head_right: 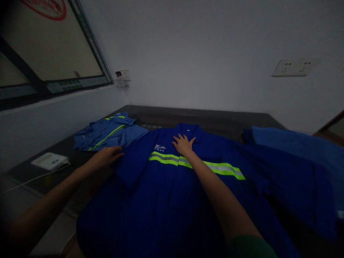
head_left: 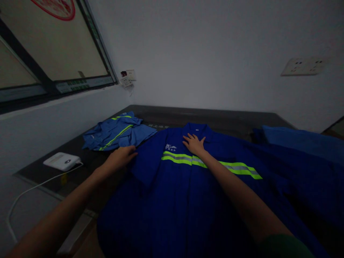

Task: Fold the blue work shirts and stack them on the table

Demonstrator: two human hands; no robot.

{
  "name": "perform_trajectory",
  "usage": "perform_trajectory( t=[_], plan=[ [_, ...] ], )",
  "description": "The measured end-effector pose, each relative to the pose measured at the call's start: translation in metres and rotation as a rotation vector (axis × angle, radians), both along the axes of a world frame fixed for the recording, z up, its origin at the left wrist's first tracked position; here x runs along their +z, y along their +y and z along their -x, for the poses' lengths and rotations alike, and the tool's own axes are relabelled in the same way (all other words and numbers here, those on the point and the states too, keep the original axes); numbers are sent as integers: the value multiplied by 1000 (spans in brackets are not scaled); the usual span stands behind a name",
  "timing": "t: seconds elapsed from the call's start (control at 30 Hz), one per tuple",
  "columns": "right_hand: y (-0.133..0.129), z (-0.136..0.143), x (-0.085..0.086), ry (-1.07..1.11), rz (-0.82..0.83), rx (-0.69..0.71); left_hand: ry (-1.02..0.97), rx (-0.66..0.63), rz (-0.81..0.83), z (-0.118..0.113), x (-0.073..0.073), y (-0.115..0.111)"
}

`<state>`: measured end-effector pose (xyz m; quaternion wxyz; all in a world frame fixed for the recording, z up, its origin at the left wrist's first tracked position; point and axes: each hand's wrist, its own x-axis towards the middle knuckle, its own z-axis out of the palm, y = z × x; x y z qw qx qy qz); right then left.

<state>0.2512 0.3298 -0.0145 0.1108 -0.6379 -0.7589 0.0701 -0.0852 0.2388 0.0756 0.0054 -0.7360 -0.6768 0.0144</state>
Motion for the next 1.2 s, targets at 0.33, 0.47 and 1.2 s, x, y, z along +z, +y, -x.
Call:
perform_trajectory(
  t=[0.33, 0.47, 1.2],
  plan=[
    [21, 4, 3, 10, 7, -10, 119, 178, -291, 87, 57, 131],
    [36, 3, 3, 3, 9, -5, 122, 226, -285, 93, 24, 159],
    [36, -5, 22, 55, -324, 11, -72, -236, -366, -61, -33, 175]
  ],
)
